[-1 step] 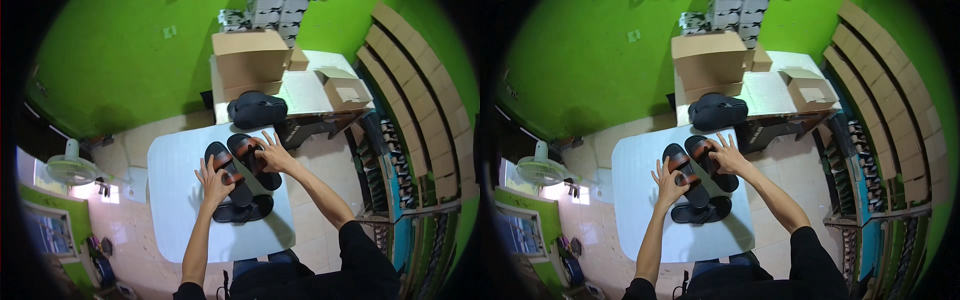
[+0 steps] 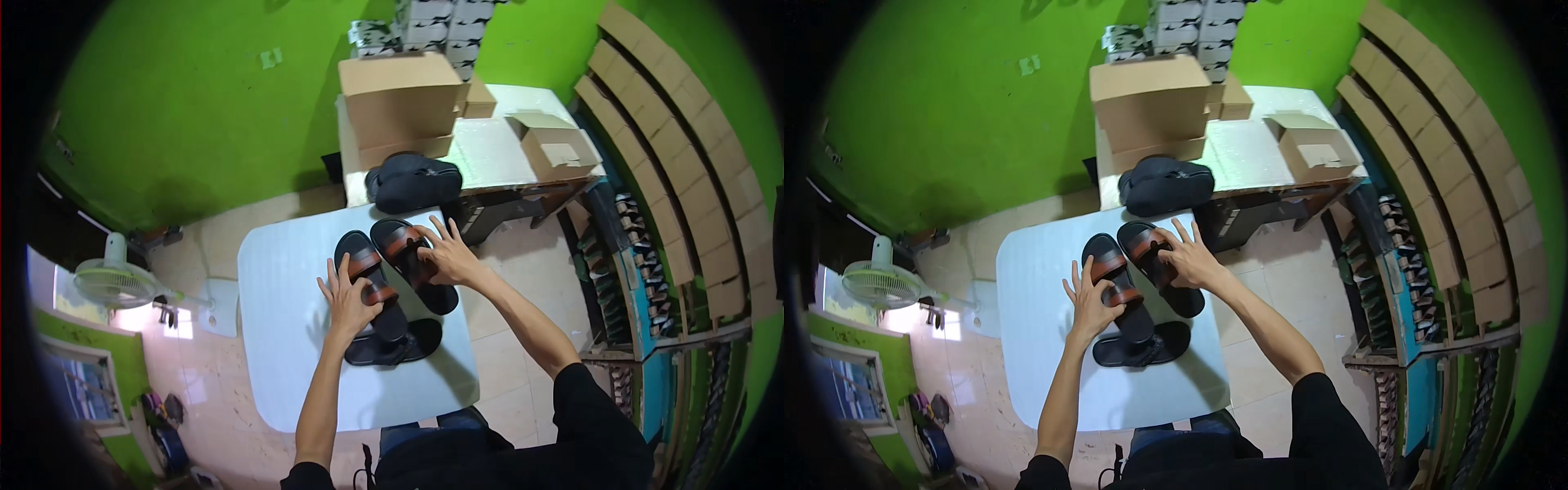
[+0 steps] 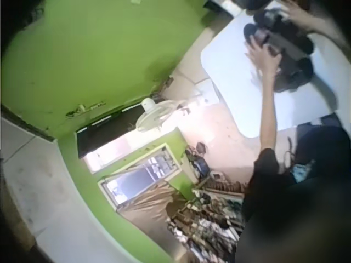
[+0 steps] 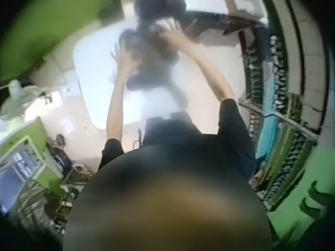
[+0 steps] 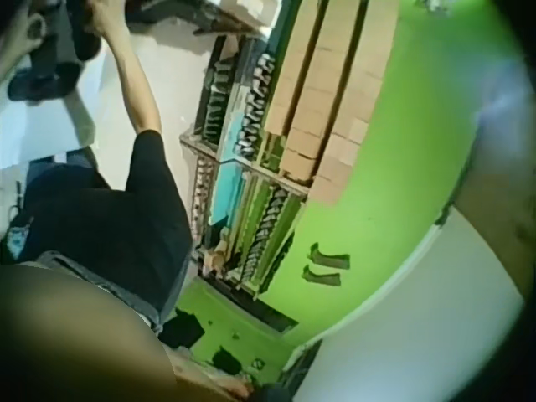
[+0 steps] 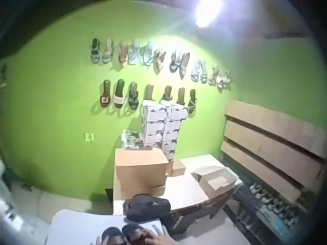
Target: Packing pairs of sandals into cardboard boxes and stacking them on a shelf.
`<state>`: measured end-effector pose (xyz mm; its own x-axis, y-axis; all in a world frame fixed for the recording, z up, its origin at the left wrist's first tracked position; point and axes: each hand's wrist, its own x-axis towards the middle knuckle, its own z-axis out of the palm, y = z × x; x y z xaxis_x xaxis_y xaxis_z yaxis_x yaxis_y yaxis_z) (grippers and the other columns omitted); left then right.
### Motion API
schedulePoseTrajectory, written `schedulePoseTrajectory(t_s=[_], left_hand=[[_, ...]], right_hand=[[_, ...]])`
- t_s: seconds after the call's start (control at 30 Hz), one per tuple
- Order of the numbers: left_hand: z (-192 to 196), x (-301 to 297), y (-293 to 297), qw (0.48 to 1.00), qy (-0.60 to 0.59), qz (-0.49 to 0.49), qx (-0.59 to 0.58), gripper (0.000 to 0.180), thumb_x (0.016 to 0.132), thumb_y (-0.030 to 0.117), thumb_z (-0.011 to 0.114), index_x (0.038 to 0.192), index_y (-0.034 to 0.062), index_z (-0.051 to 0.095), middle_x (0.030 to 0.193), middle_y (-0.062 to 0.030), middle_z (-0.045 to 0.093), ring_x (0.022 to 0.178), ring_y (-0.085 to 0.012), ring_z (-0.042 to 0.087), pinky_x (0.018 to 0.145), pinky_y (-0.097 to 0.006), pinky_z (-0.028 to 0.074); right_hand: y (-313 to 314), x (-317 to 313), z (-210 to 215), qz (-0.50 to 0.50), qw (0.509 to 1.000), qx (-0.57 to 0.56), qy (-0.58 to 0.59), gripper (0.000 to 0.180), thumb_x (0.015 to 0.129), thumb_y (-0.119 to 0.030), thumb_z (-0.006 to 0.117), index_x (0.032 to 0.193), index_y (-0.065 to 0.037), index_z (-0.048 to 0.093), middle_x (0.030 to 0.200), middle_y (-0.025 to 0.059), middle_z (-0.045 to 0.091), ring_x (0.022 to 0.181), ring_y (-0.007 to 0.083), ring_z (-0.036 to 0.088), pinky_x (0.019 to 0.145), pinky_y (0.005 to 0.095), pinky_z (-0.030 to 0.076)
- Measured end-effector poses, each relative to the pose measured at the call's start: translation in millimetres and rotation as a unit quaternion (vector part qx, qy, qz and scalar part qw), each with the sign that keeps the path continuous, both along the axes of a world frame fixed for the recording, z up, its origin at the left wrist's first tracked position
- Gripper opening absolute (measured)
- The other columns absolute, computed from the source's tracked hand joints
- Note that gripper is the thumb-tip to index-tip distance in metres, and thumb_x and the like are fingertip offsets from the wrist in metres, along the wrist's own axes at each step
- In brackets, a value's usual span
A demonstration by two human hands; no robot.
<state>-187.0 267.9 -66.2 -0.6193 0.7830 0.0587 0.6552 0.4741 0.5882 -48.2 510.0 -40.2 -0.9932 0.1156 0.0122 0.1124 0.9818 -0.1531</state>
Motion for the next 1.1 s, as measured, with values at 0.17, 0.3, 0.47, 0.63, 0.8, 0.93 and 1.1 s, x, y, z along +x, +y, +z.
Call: schedulePoseTrajectory(t_s=[0.17,0.3,0.47,0.63,0.8,0.93,1.1], left_hand=[[51.6,51.9,29.7,0.995,0.017,-0.085,0.055,0.039,0.059,0.023,0.08,0.094,0.0097,0.071,0.16,-0.0171,0.024,0.15,-0.0467,0.007,0.114,-0.071,0.0],[79.6,115.1,48.2,0.987,0.008,-0.138,0.078,0.039,0.06,0.023,0.078,0.096,0.0094,0.07,0.16,-0.0192,0.024,0.149,-0.0487,0.007,0.114,-0.07,0.0],[93.5,211.7,88.0,0.972,0.005,-0.225,0.065,0.036,0.061,0.023,0.075,0.093,0.007,0.07,0.158,-0.0215,0.027,0.148,-0.0501,0.01,0.113,-0.071,0.001],[89.5,292.4,147.7,0.934,0.081,-0.347,0.037,0.041,0.059,0.028,0.074,0.095,0.0083,0.071,0.157,-0.0187,0.03,0.149,-0.0474,0.013,0.114,-0.071,0.005],[120.7,355.1,220.9,0.914,0.074,-0.4,-0.013,0.042,0.058,0.026,0.074,0.098,0.0102,0.072,0.157,-0.0191,0.03,0.149,-0.0455,0.012,0.116,-0.068,0.006],[137.9,378.9,269.7,0.904,0.077,-0.42,-0.023,0.048,0.06,0.026,0.076,0.105,0.0102,0.07,0.158,-0.0185,0.028,0.15,-0.0447,0.012,0.117,-0.067,0.006],[156.0,392.1,347.6,0.895,0.107,-0.433,-0.023,0.048,0.064,0.019,0.079,0.111,0.0135,0.068,0.158,-0.0197,0.026,0.149,-0.046,0.015,0.117,-0.067,0.011]], right_hand=[[10.8,109.6,45.1,-0.098,0.992,-0.057,0.058,0.046,0.061,-0.032,0.086,0.097,-0.014,0.063,0.151,0.0141,0.034,0.144,0.0482,0.021,0.111,0.0719,0.02],[8.8,201.3,59.0,-0.123,0.979,-0.086,0.136,0.047,0.062,-0.035,0.086,0.096,-0.012,0.062,0.147,0.017,0.038,0.142,0.0492,0.025,0.11,0.0724,0.022],[26.3,325.4,70.3,-0.18,0.968,-0.123,0.122,0.044,0.062,-0.033,0.086,0.096,-0.012,0.066,0.148,0.0164,0.038,0.143,0.0492,0.023,0.112,0.0693,0.021],[69.1,434.3,79.6,-0.182,0.966,-0.149,0.106,0.041,0.063,-0.032,0.085,0.093,-0.01,0.068,0.148,0.0171,0.038,0.142,0.0494,0.024,0.112,0.0691,0.021],[132.6,525.0,95.3,-0.196,0.964,-0.14,0.11,0.04,0.062,-0.029,0.083,0.093,-0.009,0.068,0.147,0.0178,0.039,0.141,0.0498,0.026,0.114,0.0667,0.02],[184.6,560.7,101.1,-0.207,0.961,-0.128,0.13,0.04,0.062,-0.028,0.084,0.093,-0.01,0.067,0.147,0.0177,0.04,0.141,0.0498,0.028,0.115,0.0606,0.023],[251.3,579.7,114.8,-0.241,0.942,-0.138,0.187,0.041,0.063,-0.028,0.087,0.093,-0.01,0.065,0.147,0.0175,0.041,0.143,0.0461,0.028,0.116,0.0557,0.024]])
